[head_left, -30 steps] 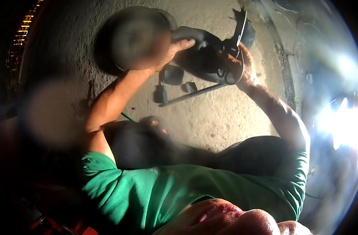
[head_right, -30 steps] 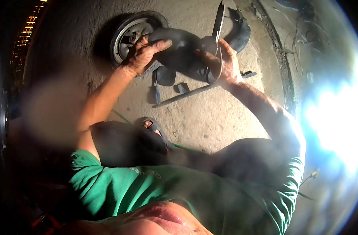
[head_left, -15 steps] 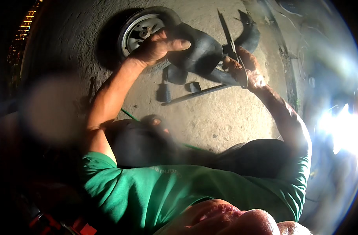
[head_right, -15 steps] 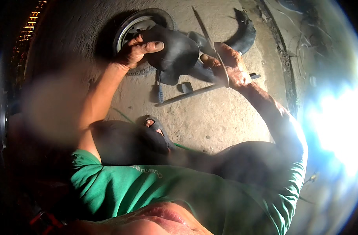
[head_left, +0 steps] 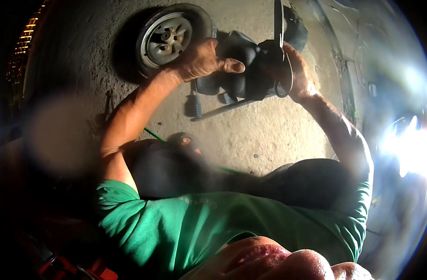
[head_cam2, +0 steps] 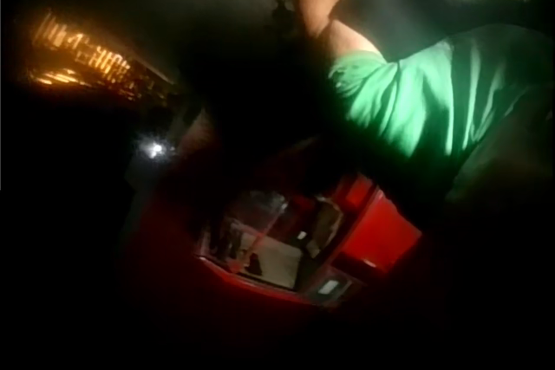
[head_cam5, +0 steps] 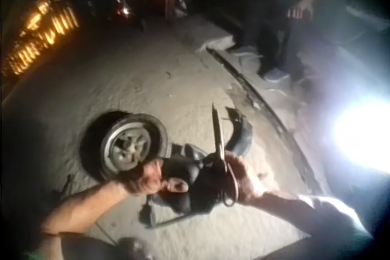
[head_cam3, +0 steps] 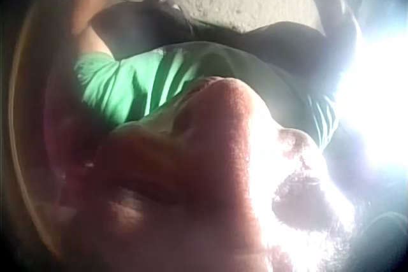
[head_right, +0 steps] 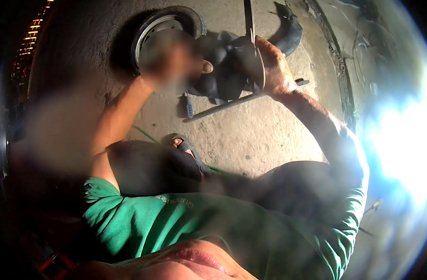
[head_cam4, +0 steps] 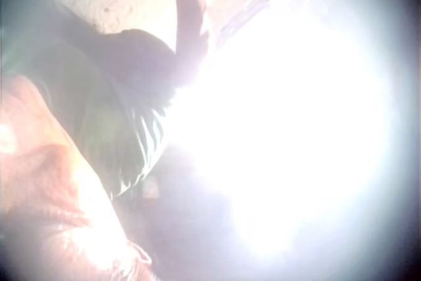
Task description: The person cuts a piece of rubber from a tire and prepares it for a patch while sitting on the ground.
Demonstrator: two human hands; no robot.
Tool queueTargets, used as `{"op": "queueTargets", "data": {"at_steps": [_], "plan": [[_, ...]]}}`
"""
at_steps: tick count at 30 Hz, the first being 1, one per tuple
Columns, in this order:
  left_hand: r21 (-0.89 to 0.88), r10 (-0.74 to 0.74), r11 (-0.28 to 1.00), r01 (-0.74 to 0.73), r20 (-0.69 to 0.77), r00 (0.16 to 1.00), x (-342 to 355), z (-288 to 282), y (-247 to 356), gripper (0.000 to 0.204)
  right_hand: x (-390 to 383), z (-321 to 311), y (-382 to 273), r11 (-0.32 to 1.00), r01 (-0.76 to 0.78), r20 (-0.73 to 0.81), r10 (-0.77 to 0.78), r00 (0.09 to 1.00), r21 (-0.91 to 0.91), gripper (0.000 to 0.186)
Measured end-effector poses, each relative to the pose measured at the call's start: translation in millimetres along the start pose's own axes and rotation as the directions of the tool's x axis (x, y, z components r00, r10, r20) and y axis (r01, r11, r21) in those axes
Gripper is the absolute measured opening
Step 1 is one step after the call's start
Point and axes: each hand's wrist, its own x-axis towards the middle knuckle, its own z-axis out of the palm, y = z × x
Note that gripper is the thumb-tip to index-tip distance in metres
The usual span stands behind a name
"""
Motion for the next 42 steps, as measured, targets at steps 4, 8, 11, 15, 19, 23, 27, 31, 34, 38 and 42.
{"op": "queueTargets", "data": {"at_steps": [4, 8, 11, 15, 19, 23, 27, 31, 34, 38, 42], "plan": [[0.046, 0.316, 0.949, -0.313, -0.183, 0.931, 8.5, 18.7, -29.6, 0.032, 0.6, 1.0, -2.4, 0.993, 0.095, 0.012, -0.096, 0.995, 0.069, 0.04], [-0.24, 0.377, 0.868, -0.434, -0.249, 0.892, 18.0, 19.2, -34.0, 0.024, 0.2, -4.4, 6.1, 0.986, 0.082, 0.011, -0.085, 0.996, 0.142, 0.041], [-0.229, 0.382, 0.872, -0.434, -0.238, 0.893, 14.8, 16.5, -32.4, 0.022, -0.9, -5.0, 0.8, 0.997, 0.035, 0.016, -0.037, 0.999, 0.072, 0.042], [-0.307, 0.275, 0.881, -0.359, -0.284, 0.919, -0.6, -4.2, -27.0, 0.019, -6.1, -6.5, -3.9, 0.994, -0.084, 0.0, 0.085, 0.996, 0.071, 0.036], [-0.416, 0.187, 0.848, -0.329, -0.347, 0.919, 4.1, -18.3, -38.2, 0.023, -17.5, -9.9, -11.5, 0.891, -0.077, 0.009, 0.09, 0.996, -0.447, 0.059], [-0.368, 0.231, 0.835, -0.408, -0.439, 0.868, 8.6, -18.5, -56.6, 0.022, -20.2, -4.8, -0.1, 0.828, -0.055, -0.015, 0.055, 0.998, -0.557, 0.056], [-0.024, 0.328, 0.916, -0.401, -0.532, 0.781, 6.1, -12.3, -126.6, 0.012, -1.0, 3.4, -7.5, 0.756, 0.006, 0.163, 0.133, 0.978, -0.655, 0.051], [0.377, 0.496, 0.857, -0.351, -0.425, 0.757, 7.2, -15.5, -109.3, 0.01, -7.9, 0.1, 7.8, 0.813, 0.14, 0.128, -0.081, 0.988, -0.565, 0.05], [0.181, 0.31, 0.945, -0.272, -0.24, 0.92, 9.6, -16.0, -72.9, 0.018, -10.0, -4.7, 26.0, 0.876, 0.112, 0.107, -0.07, 0.992, -0.469, 0.05], [-0.003, 0.263, 0.96, -0.28, -0.337, 0.904, 14.4, -10.4, -59.7, 0.018, -6.5, -1.0, 20.9, 0.848, 0.176, 0.129, -0.128, 0.983, -0.499, 0.049], [-0.007, 0.261, 0.959, -0.283, -0.365, 0.894, 18.4, -7.1, -60.5, 0.02, -9.2, 4.8, -7.8, 0.8, 0.057, 0.015, -0.06, 0.998, -0.597, 0.042]]}}
